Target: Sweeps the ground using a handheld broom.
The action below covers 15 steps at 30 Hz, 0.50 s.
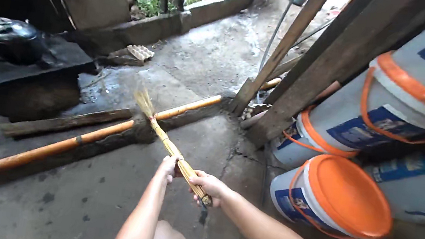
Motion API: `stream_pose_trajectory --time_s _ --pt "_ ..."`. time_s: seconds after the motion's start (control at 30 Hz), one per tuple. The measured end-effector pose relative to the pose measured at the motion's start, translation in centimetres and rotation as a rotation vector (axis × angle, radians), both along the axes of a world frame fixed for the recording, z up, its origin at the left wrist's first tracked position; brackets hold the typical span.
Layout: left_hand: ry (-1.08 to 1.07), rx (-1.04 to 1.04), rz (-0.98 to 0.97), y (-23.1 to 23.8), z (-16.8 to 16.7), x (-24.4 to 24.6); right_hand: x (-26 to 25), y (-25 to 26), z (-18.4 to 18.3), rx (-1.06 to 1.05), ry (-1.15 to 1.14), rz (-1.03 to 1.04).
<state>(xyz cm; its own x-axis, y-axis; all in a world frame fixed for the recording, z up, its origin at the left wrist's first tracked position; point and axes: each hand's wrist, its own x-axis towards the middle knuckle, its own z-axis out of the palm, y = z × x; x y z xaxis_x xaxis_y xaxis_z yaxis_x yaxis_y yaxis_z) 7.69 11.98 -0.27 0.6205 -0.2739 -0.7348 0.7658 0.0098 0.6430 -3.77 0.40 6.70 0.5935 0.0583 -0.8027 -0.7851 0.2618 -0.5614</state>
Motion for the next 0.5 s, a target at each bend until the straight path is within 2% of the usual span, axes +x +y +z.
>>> stream_pose_trajectory --time_s 0.3,0.4,0.5 --pt "-0.072 0.124 0.044 1.8 1.2 1.7 4.0 5.4 3.2 -0.247 0.062 0.258" --pt "-0.1 0.139 0.085 2.5 0.4 2.2 4.4 6.1 2.7 -0.197 0.031 0.241" --pt "-0.14 0.132 0.111 3.2 0.5 1.6 3.5 6.2 2.4 -0.024 -0.004 0.147"
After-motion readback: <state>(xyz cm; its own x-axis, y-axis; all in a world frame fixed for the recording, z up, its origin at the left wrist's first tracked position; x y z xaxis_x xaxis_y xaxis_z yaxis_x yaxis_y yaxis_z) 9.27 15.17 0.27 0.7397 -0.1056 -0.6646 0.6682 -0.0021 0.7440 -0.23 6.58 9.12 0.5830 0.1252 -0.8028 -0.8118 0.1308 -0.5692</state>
